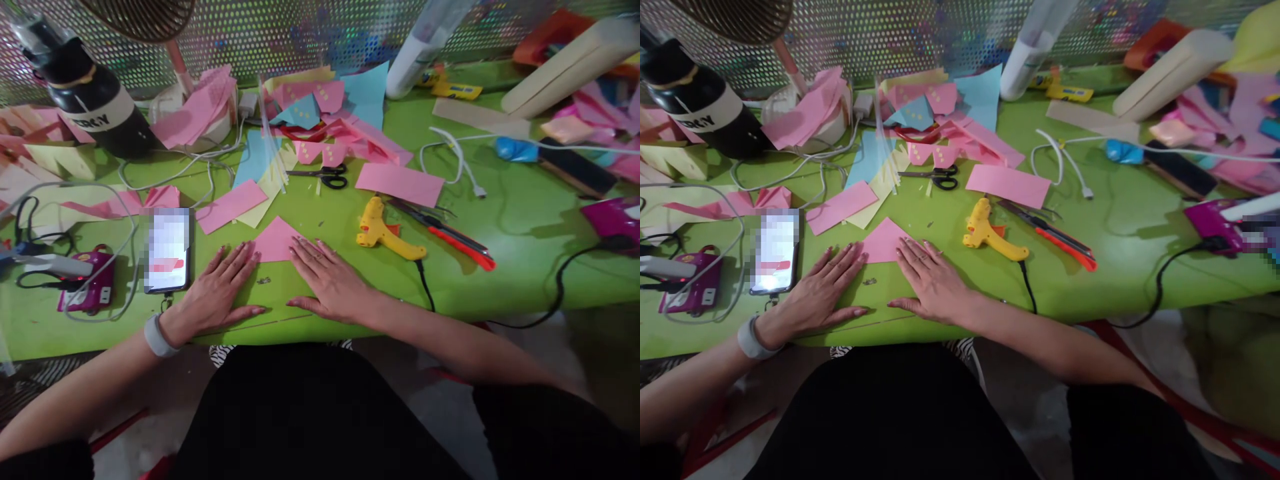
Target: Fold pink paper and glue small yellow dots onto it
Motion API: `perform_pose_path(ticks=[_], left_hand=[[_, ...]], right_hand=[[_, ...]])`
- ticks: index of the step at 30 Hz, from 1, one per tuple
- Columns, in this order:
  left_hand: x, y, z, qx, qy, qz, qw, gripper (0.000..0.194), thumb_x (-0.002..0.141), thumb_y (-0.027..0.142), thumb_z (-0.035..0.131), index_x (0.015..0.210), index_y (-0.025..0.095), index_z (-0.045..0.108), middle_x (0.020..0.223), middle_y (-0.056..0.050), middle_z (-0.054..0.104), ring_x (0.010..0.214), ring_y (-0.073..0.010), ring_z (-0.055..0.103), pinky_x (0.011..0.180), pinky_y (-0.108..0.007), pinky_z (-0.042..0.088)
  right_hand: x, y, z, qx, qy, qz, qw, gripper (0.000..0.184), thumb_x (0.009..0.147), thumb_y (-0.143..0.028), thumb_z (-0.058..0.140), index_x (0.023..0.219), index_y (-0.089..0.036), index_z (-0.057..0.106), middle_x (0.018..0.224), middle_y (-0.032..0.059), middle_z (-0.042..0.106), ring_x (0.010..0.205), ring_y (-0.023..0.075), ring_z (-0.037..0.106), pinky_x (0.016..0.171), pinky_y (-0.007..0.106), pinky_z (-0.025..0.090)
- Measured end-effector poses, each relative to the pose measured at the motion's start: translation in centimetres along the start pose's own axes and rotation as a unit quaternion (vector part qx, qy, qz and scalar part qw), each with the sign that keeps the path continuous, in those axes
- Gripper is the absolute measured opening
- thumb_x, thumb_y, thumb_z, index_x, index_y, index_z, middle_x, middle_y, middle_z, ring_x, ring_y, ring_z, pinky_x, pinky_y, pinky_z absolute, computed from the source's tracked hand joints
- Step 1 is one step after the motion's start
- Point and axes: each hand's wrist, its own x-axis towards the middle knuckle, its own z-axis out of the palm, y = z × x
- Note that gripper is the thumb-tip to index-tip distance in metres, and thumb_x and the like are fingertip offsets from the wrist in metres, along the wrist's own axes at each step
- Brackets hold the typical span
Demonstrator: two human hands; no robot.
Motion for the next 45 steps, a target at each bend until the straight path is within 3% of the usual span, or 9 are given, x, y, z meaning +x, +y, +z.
perform_pose_path(ticks=[3,9,13,16,20,25,32,39,45], left_hand=[[-0.6,-0.2,0.2,0.010,0.000,-0.008,1.000,0.096,0.091,0.071,0.041,0.158,0.015,0.000,0.163,-0.017,0.017,0.150,-0.0315,0.017,0.123,-0.052,0.014],[-0.8,-0.4,0.3,0.019,0.003,0.000,1.000,0.096,0.092,0.070,0.040,0.158,0.013,-0.001,0.162,-0.018,0.018,0.151,-0.0317,0.017,0.122,-0.053,0.014],[-0.8,-0.1,0.5,0.019,0.018,-0.005,1.000,0.093,0.092,0.071,0.039,0.158,0.015,0.004,0.161,-0.018,0.023,0.150,-0.0317,0.021,0.122,-0.053,0.016],[-0.7,0.2,0.3,0.019,0.025,-0.024,0.999,0.086,0.094,0.069,0.038,0.156,0.013,0.020,0.157,-0.019,0.034,0.145,-0.0333,0.032,0.118,-0.052,0.027],[-0.1,-0.1,-1.2,-0.003,0.060,-0.066,0.996,0.055,0.099,0.049,0.043,0.140,0.013,0.047,0.137,-0.018,0.056,0.121,-0.0333,0.056,0.099,-0.048,0.047],[1.5,-1.6,-3.1,-0.106,0.053,-0.095,0.988,0.030,0.096,0.038,0.050,0.109,0.014,0.063,0.103,-0.013,0.063,0.097,-0.0255,0.062,0.086,-0.042,0.053],[2.7,-3.1,-2.9,-0.153,-0.006,-0.095,0.984,0.022,0.093,0.035,0.049,0.087,0.019,0.063,0.091,-0.008,0.063,0.086,-0.0221,0.062,0.076,-0.038,0.053],[3.0,-3.8,-3.0,-0.153,-0.030,-0.089,0.984,0.026,0.095,0.035,0.044,0.086,0.020,0.063,0.089,-0.008,0.062,0.082,-0.0202,0.060,0.075,-0.036,0.050],[2.9,-3.2,-3.6,-0.169,-0.055,-0.102,0.979,0.020,0.094,0.029,0.045,0.089,0.018,0.061,0.095,-0.009,0.060,0.088,-0.0207,0.059,0.081,-0.036,0.047]], right_hand=[[-1.1,0.5,-0.1,-0.003,-0.003,0.012,1.000,0.096,0.094,-0.070,0.030,0.157,-0.002,0.005,0.159,0.0228,0.020,0.150,0.0327,0.018,0.122,0.054,0.019],[-3.4,1.4,-1.2,-0.023,-0.011,0.052,0.998,0.095,0.093,-0.072,0.025,0.153,0.002,0.025,0.156,0.0261,0.031,0.147,0.0354,0.029,0.120,0.055,0.024],[-2.0,1.0,-2.8,-0.012,0.032,0.068,0.997,0.076,0.099,-0.061,0.029,0.146,-0.003,0.042,0.149,0.0226,0.045,0.140,0.0349,0.040,0.115,0.055,0.033],[0.6,0.3,-3.9,0.012,0.072,0.097,0.993,0.054,0.101,-0.048,0.035,0.121,-0.008,0.064,0.123,0.0200,0.066,0.113,0.0319,0.062,0.093,0.049,0.050],[4.4,0.1,-4.8,0.119,-0.037,0.133,0.983,0.030,0.096,-0.041,0.050,0.096,-0.016,0.068,0.087,0.0093,0.073,0.073,0.0221,0.067,0.061,0.035,0.051],[7.2,0.9,-4.9,0.139,-0.122,0.124,0.975,0.022,0.090,-0.040,0.061,0.082,-0.020,0.067,0.073,0.0051,0.072,0.063,0.0205,0.064,0.055,0.034,0.044],[7.9,1.8,-4.1,0.184,-0.160,0.143,0.959,0.033,0.087,-0.052,0.063,0.077,-0.021,0.069,0.061,0.0030,0.069,0.058,0.0203,0.063,0.056,0.035,0.044],[8.0,1.8,-4.3,0.199,-0.164,0.155,0.954,0.028,0.088,-0.047,0.066,0.080,-0.020,0.069,0.063,0.0027,0.069,0.061,0.0188,0.063,0.062,0.034,0.044],[6.6,1.5,-4.2,0.142,-0.076,0.114,0.980,0.023,0.085,-0.035,0.072,0.100,-0.019,0.066,0.097,0.0069,0.068,0.079,0.0199,0.061,0.062,0.030,0.040]])
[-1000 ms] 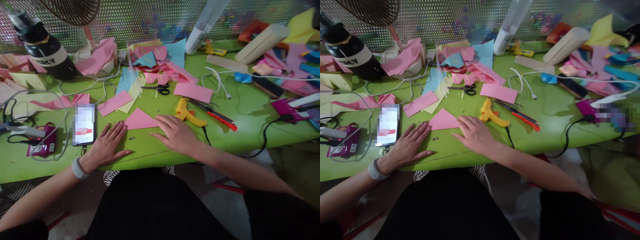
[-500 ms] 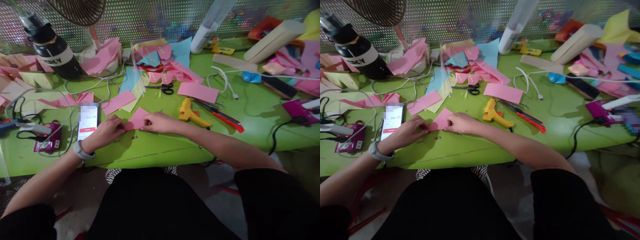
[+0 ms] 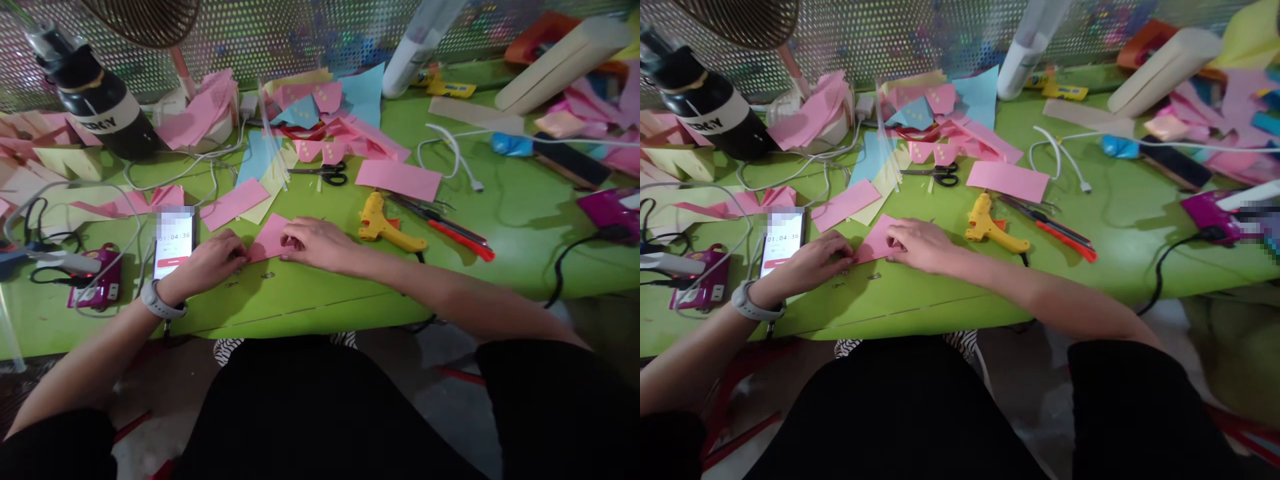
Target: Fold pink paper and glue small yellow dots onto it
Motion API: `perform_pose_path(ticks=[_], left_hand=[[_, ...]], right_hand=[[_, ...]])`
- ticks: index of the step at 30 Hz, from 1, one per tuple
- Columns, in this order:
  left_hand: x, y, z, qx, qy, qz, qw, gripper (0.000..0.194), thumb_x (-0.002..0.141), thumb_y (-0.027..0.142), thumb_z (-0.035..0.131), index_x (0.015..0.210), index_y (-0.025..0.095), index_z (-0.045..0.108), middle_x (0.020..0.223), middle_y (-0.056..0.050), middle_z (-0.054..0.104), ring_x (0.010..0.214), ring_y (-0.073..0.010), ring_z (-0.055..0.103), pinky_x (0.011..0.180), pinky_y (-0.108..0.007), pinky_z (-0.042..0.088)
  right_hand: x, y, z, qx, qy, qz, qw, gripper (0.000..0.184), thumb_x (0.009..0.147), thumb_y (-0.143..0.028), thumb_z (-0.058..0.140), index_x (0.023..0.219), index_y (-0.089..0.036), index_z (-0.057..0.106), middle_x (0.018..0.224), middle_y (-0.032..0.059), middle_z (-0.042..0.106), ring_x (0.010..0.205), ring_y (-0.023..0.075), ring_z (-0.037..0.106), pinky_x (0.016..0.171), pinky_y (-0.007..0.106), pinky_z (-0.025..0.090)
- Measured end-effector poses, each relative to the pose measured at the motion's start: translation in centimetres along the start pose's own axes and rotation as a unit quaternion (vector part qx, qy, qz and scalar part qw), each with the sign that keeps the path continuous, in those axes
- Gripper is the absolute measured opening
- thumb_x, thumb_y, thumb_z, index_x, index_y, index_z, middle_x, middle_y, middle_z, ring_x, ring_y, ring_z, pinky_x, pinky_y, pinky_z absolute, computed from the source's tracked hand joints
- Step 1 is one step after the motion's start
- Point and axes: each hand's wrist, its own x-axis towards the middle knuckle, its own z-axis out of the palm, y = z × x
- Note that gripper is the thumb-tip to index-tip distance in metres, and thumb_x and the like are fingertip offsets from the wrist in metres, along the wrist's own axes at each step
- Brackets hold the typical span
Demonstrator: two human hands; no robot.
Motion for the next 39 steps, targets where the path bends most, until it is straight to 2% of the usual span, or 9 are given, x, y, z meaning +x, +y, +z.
perform_pose_path(ticks=[3,6,9,16,21,26,30,39], left_hand=[[-0.2,0.4,0.0,0.004,0.005,0.001,1.000,0.021,0.095,0.029,0.045,0.087,0.017,0.062,0.095,-0.009,0.059,0.090,-0.0214,0.059,0.082,-0.036,0.047],[-0.1,0.6,0.2,0.011,0.022,0.007,1.000,0.023,0.095,0.035,0.051,0.090,0.017,0.063,0.095,-0.009,0.059,0.088,-0.0216,0.059,0.080,-0.036,0.047],[0.1,0.6,0.4,0.013,0.040,0.015,0.999,0.027,0.090,0.043,0.061,0.093,0.017,0.065,0.094,-0.009,0.059,0.088,-0.0222,0.058,0.081,-0.036,0.047],[0.3,1.1,0.4,-0.009,0.036,0.022,0.999,0.034,0.088,0.051,0.063,0.091,0.017,0.067,0.092,-0.009,0.059,0.082,-0.0208,0.059,0.077,-0.034,0.048],[0.0,1.1,0.8,0.008,0.049,0.030,0.998,0.024,0.092,0.039,0.061,0.087,0.017,0.066,0.093,-0.009,0.059,0.087,-0.0217,0.059,0.081,-0.036,0.047],[0.1,0.7,1.2,-0.003,0.062,0.010,0.998,0.026,0.088,0.044,0.066,0.088,0.018,0.066,0.094,-0.008,0.059,0.088,-0.0227,0.059,0.082,-0.038,0.048],[0.3,0.1,1.3,-0.048,0.074,0.020,0.996,0.019,0.088,0.037,0.068,0.087,0.018,0.067,0.093,-0.007,0.059,0.083,-0.0195,0.060,0.077,-0.034,0.049],[0.5,0.1,1.4,-0.077,0.085,0.006,0.993,0.015,0.090,0.031,0.065,0.085,0.017,0.067,0.090,-0.006,0.060,0.080,-0.0175,0.061,0.075,-0.033,0.050]], right_hand=[[-0.3,0.5,0.3,-0.031,0.044,-0.055,0.997,0.025,0.083,-0.031,0.076,0.102,-0.017,0.067,0.104,0.0091,0.063,0.094,0.0234,0.058,0.073,0.033,0.041],[-0.1,1.2,0.5,-0.014,0.028,-0.081,0.996,0.018,0.086,-0.030,0.073,0.097,-0.017,0.068,0.097,0.0076,0.062,0.094,0.0233,0.055,0.078,0.034,0.039],[0.1,1.7,0.7,0.017,0.011,-0.071,0.997,0.008,0.088,-0.026,0.070,0.088,-0.019,0.067,0.090,0.0050,0.061,0.087,0.0209,0.053,0.075,0.033,0.037],[0.3,1.8,1.0,0.069,0.008,-0.033,0.997,0.013,0.087,-0.028,0.071,0.083,-0.018,0.064,0.088,0.0046,0.061,0.082,0.0185,0.054,0.071,0.032,0.036],[0.2,1.7,1.3,0.087,0.019,-0.011,0.996,0.012,0.087,-0.028,0.070,0.084,-0.018,0.064,0.091,0.0053,0.062,0.081,0.0181,0.056,0.073,0.033,0.039],[0.0,1.3,1.2,0.094,0.021,0.001,0.995,0.011,0.088,-0.026,0.069,0.083,-0.017,0.063,0.089,0.0054,0.063,0.081,0.0182,0.057,0.072,0.034,0.040],[-0.1,1.2,1.0,0.106,0.023,0.008,0.994,0.011,0.088,-0.025,0.068,0.083,-0.017,0.063,0.088,0.0052,0.063,0.081,0.0182,0.057,0.072,0.034,0.041],[-0.2,1.5,1.4,0.079,0.033,-0.028,0.996,0.011,0.090,-0.030,0.067,0.089,-0.019,0.066,0.093,0.0051,0.066,0.086,0.0197,0.059,0.076,0.036,0.040]])
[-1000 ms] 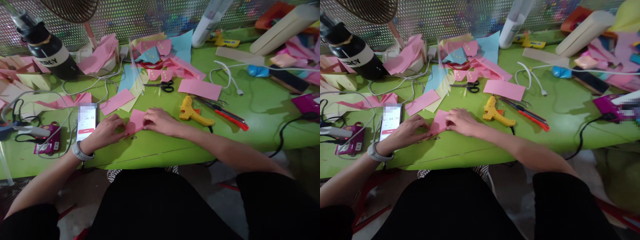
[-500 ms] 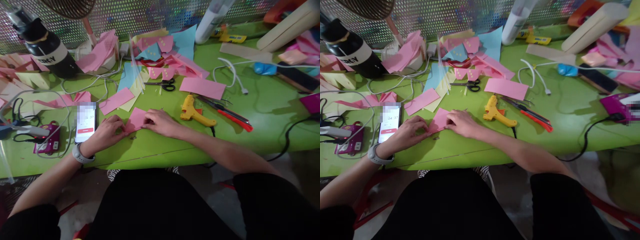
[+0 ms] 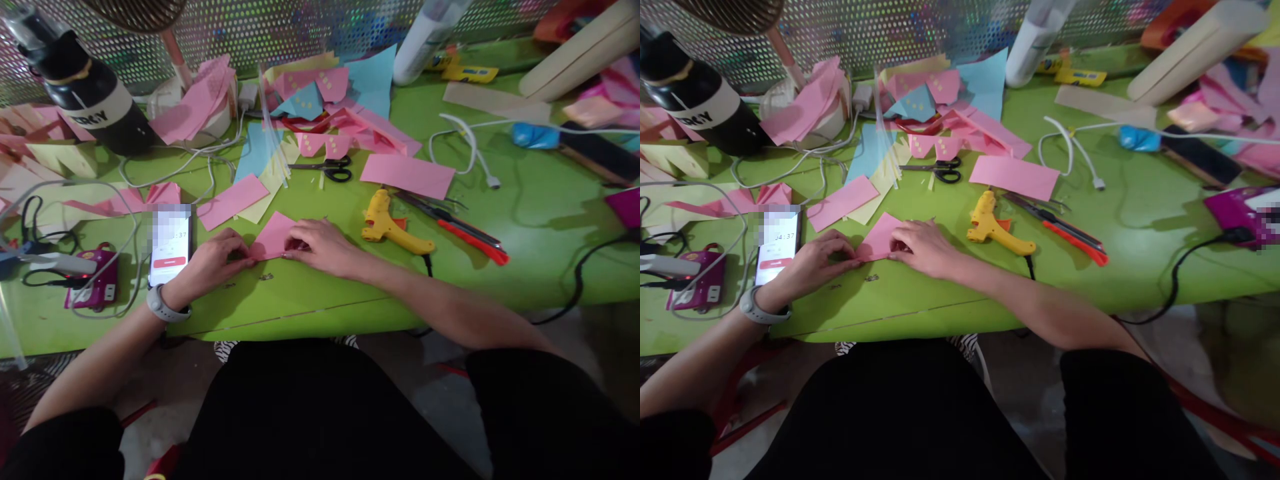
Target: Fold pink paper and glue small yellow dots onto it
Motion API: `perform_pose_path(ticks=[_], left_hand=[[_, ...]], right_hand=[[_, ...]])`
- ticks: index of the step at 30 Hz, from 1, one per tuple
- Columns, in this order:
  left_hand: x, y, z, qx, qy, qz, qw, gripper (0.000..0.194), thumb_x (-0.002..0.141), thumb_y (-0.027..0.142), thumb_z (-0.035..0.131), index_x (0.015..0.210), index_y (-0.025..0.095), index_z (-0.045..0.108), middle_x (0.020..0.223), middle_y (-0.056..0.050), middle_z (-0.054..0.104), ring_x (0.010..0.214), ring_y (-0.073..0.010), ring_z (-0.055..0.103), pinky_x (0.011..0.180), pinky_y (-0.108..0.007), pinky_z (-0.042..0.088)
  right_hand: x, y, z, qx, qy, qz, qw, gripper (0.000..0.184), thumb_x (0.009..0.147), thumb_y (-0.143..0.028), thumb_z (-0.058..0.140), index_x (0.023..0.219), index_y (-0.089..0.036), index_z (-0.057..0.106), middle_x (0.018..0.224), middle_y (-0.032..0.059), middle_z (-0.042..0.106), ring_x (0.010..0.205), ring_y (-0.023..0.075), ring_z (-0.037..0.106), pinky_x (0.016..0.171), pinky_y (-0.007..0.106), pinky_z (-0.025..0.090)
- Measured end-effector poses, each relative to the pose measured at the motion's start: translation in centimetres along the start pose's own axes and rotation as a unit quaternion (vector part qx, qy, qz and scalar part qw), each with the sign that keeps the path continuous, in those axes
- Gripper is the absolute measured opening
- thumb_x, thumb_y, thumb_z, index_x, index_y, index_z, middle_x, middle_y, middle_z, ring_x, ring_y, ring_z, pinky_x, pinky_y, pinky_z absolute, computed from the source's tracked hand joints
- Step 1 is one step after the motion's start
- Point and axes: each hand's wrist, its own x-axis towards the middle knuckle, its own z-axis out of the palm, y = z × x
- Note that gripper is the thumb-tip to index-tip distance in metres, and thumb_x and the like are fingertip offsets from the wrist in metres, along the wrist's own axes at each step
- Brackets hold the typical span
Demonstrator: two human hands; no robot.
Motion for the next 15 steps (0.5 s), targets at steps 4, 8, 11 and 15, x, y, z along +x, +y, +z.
perform_pose_path(ticks=[4,8,11,15], left_hand=[[0.06,-0.05,-0.01,0.003,-0.002,-0.005,1.000,0.016,0.091,0.032,0.064,0.086,0.017,0.067,0.091,-0.007,0.059,0.082,-0.0182,0.060,0.077,-0.034,0.050],[0.25,-0.07,-0.24,0.016,-0.014,-0.003,1.000,0.017,0.091,0.033,0.062,0.086,0.017,0.068,0.090,-0.007,0.060,0.083,-0.0190,0.060,0.078,-0.035,0.051],[0.45,0.02,-0.39,0.028,-0.029,-0.014,0.999,0.016,0.090,0.032,0.061,0.085,0.018,0.068,0.089,-0.007,0.061,0.081,-0.0186,0.060,0.077,-0.034,0.050],[0.73,0.27,-0.55,0.041,-0.037,-0.025,0.998,0.016,0.090,0.031,0.059,0.083,0.018,0.067,0.088,-0.007,0.061,0.080,-0.0189,0.059,0.076,-0.035,0.050]], right_hand=[[0.17,-0.02,-0.03,-0.007,0.004,0.010,1.000,0.010,0.089,-0.027,0.069,0.086,-0.018,0.067,0.091,0.0052,0.067,0.087,0.0202,0.060,0.076,0.036,0.040],[0.37,-0.18,-0.29,0.003,-0.008,0.019,1.000,0.009,0.089,-0.026,0.068,0.085,-0.018,0.067,0.090,0.0051,0.068,0.084,0.0192,0.060,0.075,0.035,0.041],[0.46,-0.34,-0.49,0.011,-0.014,0.026,1.000,0.009,0.088,-0.026,0.068,0.084,-0.018,0.067,0.088,0.0049,0.068,0.081,0.0185,0.060,0.074,0.034,0.042],[0.52,-0.55,-0.59,0.018,-0.018,0.041,0.999,0.008,0.087,-0.025,0.068,0.084,-0.018,0.068,0.088,0.0055,0.069,0.079,0.0183,0.061,0.072,0.034,0.043]])
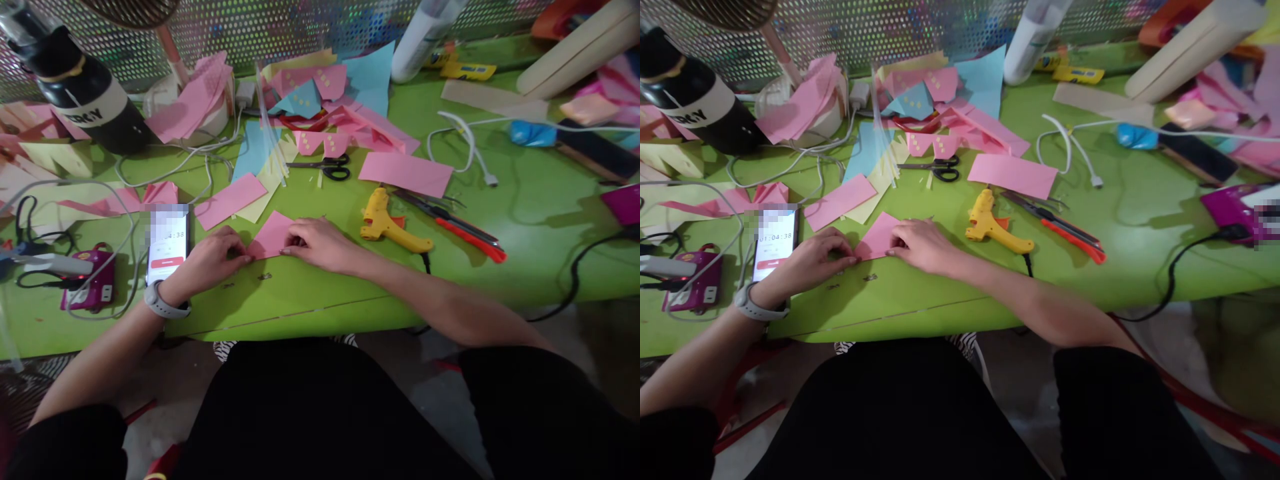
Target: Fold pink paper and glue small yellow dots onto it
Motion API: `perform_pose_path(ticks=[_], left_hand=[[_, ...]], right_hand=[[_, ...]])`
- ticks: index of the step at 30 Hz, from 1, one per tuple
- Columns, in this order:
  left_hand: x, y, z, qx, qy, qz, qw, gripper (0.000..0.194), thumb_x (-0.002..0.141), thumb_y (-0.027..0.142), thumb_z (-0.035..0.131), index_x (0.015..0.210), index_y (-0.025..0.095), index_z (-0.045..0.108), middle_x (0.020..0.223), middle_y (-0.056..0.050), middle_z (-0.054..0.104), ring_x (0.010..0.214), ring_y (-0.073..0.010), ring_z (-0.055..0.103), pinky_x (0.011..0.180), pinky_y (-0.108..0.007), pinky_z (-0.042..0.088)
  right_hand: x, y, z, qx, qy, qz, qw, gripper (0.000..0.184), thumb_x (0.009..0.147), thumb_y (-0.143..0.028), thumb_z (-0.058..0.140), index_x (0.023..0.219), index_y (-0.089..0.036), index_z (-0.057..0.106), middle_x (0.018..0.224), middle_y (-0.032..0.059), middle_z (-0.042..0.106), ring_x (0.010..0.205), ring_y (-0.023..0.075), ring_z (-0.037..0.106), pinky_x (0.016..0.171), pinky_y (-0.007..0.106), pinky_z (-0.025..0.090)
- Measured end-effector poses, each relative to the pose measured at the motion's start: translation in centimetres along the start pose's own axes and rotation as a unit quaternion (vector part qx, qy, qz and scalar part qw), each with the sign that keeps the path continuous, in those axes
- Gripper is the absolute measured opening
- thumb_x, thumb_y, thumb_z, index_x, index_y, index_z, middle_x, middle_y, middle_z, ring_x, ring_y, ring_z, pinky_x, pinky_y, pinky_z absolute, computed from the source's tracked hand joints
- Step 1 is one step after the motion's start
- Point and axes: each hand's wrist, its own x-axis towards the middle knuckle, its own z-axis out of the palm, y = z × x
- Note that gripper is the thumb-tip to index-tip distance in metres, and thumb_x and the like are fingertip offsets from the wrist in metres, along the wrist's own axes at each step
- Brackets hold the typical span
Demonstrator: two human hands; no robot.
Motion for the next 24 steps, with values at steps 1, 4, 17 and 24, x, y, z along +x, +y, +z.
perform_pose_path(ticks=[1,4,17,24], left_hand=[[0.1,0.1,-0.1,0.002,-0.003,-0.002,1.000,0.016,0.089,0.031,0.059,0.083,0.018,0.067,0.088,-0.007,0.062,0.080,-0.0190,0.059,0.075,-0.035,0.049],[0.2,0.3,-0.3,0.009,-0.012,-0.010,1.000,0.018,0.088,0.032,0.059,0.080,0.018,0.067,0.084,-0.006,0.062,0.078,-0.0191,0.059,0.071,-0.034,0.048],[-1.1,-0.2,-1.4,0.069,0.016,-0.084,0.994,0.030,0.084,0.041,0.067,0.064,0.019,0.063,0.075,-0.006,0.062,0.065,-0.0183,0.057,0.057,-0.033,0.043],[-2.9,4.1,1.4,0.211,0.171,-0.027,0.962,0.038,0.099,0.039,0.049,0.128,0.016,0.056,0.130,-0.016,0.062,0.118,-0.0328,0.058,0.098,-0.053,0.045]], right_hand=[[0.0,0.0,0.0,0.004,-0.001,0.003,1.000,0.008,0.087,-0.025,0.069,0.084,-0.017,0.069,0.088,0.0056,0.069,0.079,0.0182,0.061,0.071,0.034,0.043],[0.0,0.0,-0.1,0.016,0.000,0.005,1.000,0.009,0.086,-0.025,0.069,0.085,-0.016,0.070,0.087,0.0059,0.069,0.076,0.0174,0.062,0.070,0.033,0.044],[0.2,0.2,-0.2,0.037,-0.006,0.010,0.999,0.010,0.084,-0.027,0.071,0.083,-0.017,0.070,0.087,0.0063,0.071,0.076,0.0180,0.064,0.068,0.033,0.046],[0.3,0.4,0.0,0.026,-0.006,0.006,1.000,0.009,0.084,-0.027,0.070,0.082,-0.018,0.070,0.085,0.0054,0.071,0.074,0.0172,0.063,0.066,0.032,0.045]])
